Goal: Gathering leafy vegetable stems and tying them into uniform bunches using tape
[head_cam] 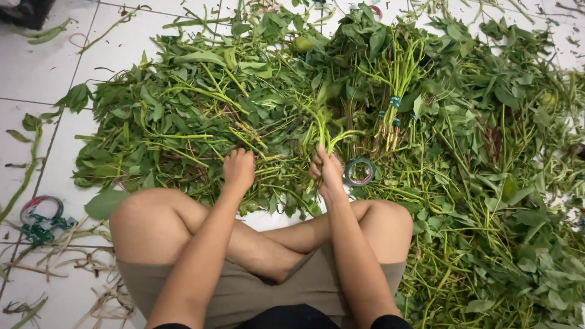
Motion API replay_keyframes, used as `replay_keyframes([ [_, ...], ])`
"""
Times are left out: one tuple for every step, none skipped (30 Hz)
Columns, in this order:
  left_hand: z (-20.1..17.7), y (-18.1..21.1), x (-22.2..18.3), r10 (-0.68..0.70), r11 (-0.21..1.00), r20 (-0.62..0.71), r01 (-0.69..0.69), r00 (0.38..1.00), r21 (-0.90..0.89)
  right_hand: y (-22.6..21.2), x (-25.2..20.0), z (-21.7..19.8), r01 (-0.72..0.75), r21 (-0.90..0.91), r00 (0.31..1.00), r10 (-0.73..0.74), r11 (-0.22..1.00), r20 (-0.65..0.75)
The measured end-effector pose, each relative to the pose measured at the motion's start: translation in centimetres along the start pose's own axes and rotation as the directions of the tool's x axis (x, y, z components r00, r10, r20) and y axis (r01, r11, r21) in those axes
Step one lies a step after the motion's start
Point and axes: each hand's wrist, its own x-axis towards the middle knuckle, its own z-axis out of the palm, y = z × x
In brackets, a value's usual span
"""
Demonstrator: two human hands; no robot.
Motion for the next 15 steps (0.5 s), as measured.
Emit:
replay_keyframes([
  [-0.1, -0.1, -0.1, 0.001, 1.0, 0.002, -0.001, 1.0, 0.002, 0.4, 0.2, -0.2, 0.0, 0.002, 1.0, 0.0, 1.0, -0.002],
  [-0.2, -0.2, -0.3, 0.003, 1.0, 0.017, -0.002, 1.0, -0.017, 0.7, 0.4, -0.4, -0.026, -0.005, 1.0, 0.026, 1.0, 0.0],
  [-0.3, -0.4, -0.4, 0.003, 0.999, 0.031, -0.002, 1.0, -0.035, 1.1, 0.7, -0.5, -0.051, -0.013, 0.999, 0.051, 0.999, 0.002],
  [0.1, -0.6, -0.3, 0.004, 0.999, 0.032, -0.003, 0.999, -0.033, 1.2, 0.8, -0.5, -0.051, -0.011, 0.999, 0.051, 0.999, 0.001],
  [0.5, -0.8, -0.1, 0.009, 0.999, 0.05, -0.007, 0.999, -0.032, 1.3, 1.1, -0.5, -0.056, -0.002, 0.998, 0.056, 0.998, 0.019],
  [0.8, -1.1, 0.0, 0.013, 0.999, 0.068, -0.011, 0.998, -0.031, 1.4, 1.3, -0.5, -0.062, 0.007, 0.997, 0.062, 0.998, 0.037],
  [0.4, -0.9, -0.1, 0.012, 1.0, 0.066, -0.01, 0.998, -0.03, 1.5, 1.3, -0.5, -0.062, 0.008, 0.997, 0.061, 0.998, 0.039],
  [-0.1, -0.8, -0.3, 0.011, 1.0, 0.068, -0.009, 0.998, -0.03, 1.5, 1.4, -0.6, -0.066, -0.02, 0.997, 0.067, 0.998, 0.048],
  [-0.5, -0.6, -0.4, 0.012, 0.999, 0.069, -0.009, 0.998, -0.032, 1.5, 1.4, -0.7, -0.069, -0.049, 0.996, 0.072, 0.996, 0.056],
  [-0.5, -0.9, -0.2, 0.012, 0.999, 0.067, -0.01, 0.998, -0.033, 1.6, 1.5, -0.7, -0.067, -0.05, 0.996, 0.07, 0.996, 0.057],
  [-0.5, -1.2, -0.1, 0.014, 1.0, 0.051, -0.012, 0.999, -0.022, 1.7, 1.5, -0.8, -0.07, -0.037, 0.995, 0.073, 0.997, 0.062],
  [-0.4, -1.4, 0.0, 0.016, 1.0, 0.035, -0.015, 0.999, -0.012, 1.8, 1.5, -0.9, -0.074, -0.023, 0.995, 0.075, 0.997, 0.066],
  [-2.0, -1.4, -0.5, 0.016, 1.0, 0.038, -0.015, 0.999, -0.013, 1.7, 1.6, -1.1, -0.076, -0.024, 0.995, 0.077, 0.997, 0.064],
  [-3.5, -1.4, -0.9, 0.008, 0.996, -0.014, -0.009, 1.0, -0.083, 1.7, 1.6, -1.2, -0.082, -0.017, 0.995, 0.083, 0.996, 0.061],
  [-5.2, -1.4, -1.3, -0.007, 0.988, -0.068, -0.004, 0.998, -0.153, 1.6, 1.7, -1.2, -0.089, -0.01, 0.994, 0.089, 0.996, 0.062],
])
